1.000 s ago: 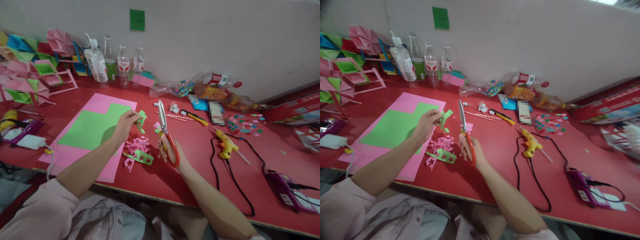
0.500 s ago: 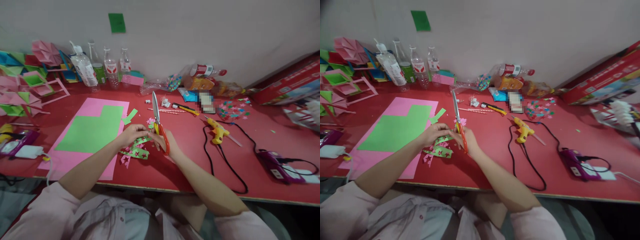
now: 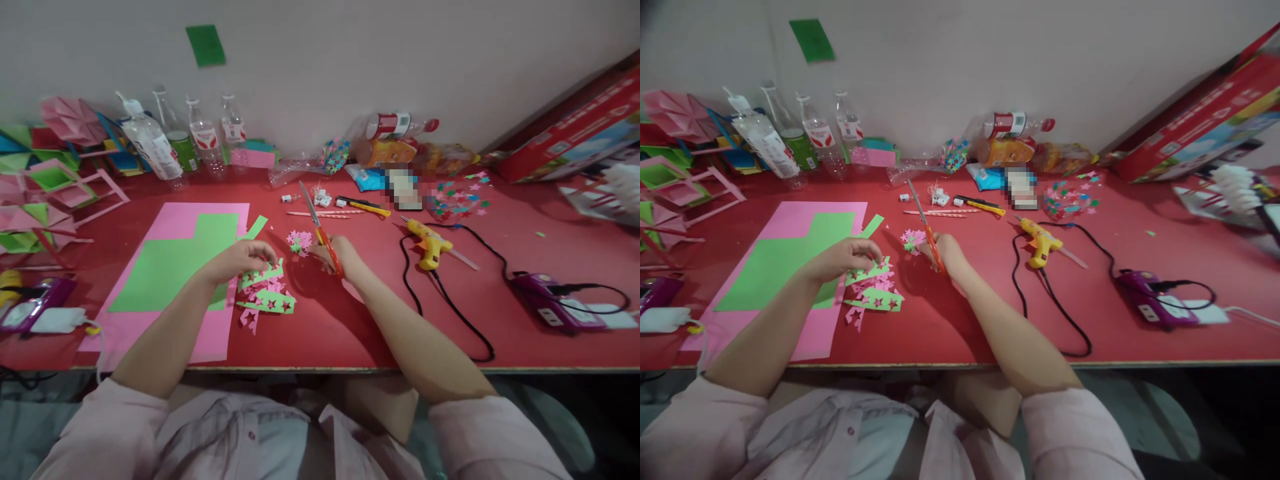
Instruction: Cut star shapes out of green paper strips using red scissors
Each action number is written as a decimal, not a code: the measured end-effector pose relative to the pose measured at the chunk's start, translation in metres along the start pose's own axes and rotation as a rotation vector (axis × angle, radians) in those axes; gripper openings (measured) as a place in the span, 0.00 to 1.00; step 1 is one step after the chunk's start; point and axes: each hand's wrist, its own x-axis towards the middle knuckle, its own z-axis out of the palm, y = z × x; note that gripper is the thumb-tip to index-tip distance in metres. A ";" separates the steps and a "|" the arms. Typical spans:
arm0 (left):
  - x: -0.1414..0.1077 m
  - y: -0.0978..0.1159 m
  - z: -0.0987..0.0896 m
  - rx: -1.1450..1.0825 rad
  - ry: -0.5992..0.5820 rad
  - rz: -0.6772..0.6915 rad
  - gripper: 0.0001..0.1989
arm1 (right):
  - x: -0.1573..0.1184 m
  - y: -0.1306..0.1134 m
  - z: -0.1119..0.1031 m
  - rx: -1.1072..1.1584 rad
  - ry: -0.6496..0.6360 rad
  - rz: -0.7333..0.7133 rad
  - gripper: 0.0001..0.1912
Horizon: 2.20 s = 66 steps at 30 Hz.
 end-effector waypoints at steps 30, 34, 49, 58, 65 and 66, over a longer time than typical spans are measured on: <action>0.028 -0.028 -0.014 1.201 0.455 -0.045 0.14 | 0.024 0.029 0.003 0.596 0.056 -0.127 0.18; 0.026 -0.024 -0.017 1.174 0.487 -0.041 0.13 | 0.025 0.028 0.002 0.615 0.053 -0.113 0.16; 0.008 -0.004 -0.019 0.408 0.262 -0.073 0.16 | 0.020 0.022 0.001 0.600 0.061 -0.077 0.17; 0.033 -0.035 -0.020 1.153 0.546 0.047 0.16 | 0.025 0.027 0.002 0.614 0.041 -0.082 0.15; 0.035 -0.042 -0.009 1.129 0.506 0.123 0.16 | 0.022 0.026 0.003 0.593 0.045 -0.097 0.14; 0.035 -0.042 -0.008 1.129 0.504 0.122 0.15 | 0.021 0.026 0.003 0.588 0.048 -0.098 0.14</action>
